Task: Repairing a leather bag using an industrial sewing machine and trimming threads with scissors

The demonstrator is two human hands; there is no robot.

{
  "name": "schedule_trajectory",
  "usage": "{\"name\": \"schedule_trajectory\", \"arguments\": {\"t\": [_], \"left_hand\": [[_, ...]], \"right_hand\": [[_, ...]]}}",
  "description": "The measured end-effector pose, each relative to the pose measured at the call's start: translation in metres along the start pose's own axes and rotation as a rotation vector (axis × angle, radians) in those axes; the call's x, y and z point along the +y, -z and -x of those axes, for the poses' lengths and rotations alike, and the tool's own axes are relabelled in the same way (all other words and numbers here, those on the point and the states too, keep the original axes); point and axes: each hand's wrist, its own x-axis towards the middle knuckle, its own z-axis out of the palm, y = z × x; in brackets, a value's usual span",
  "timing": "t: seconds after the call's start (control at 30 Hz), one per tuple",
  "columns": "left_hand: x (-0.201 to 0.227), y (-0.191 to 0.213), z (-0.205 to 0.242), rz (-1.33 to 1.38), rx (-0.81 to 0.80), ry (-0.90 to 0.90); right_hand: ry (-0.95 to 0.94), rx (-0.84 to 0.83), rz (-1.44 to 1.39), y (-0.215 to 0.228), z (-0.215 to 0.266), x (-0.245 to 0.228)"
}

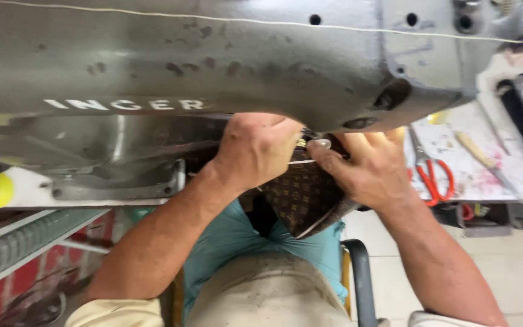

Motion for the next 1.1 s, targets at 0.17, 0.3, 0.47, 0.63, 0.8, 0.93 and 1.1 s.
{"name": "schedule_trajectory", "arguments": {"t": [0.17,0.3,0.47,0.63,0.8,0.93,1.1], "left_hand": [[-0.011,-0.027,0.008,-0.021,0.016,-0.068],[-0.013,-0.041,0.020,-0.090,0.022,-0.080],[-0.013,-0.043,0.022,-0.102,0.033,-0.091],[0.003,-0.005,0.020,-0.108,-0.064,-0.066],[-0.002,0.000,0.027,-0.098,-0.050,-0.041],[-0.007,0.002,0.035,-0.090,-0.038,-0.030],[-0.007,0.006,0.038,-0.060,-0.058,-0.005]], "right_hand": [[-0.245,0.202,0.109,0.039,0.054,0.015],[-0.924,-0.433,0.361,0.052,0.173,0.039],[-1.004,-0.636,0.302,0.059,0.189,0.011],[-1.214,-0.941,0.195,0.075,0.129,0.009],[-1.429,-0.727,0.155,0.148,0.061,-0.045],[-1.160,-0.403,-0.194,0.170,0.045,-0.106],[-0.683,-0.502,-0.014,0.133,0.009,-0.134]]}}
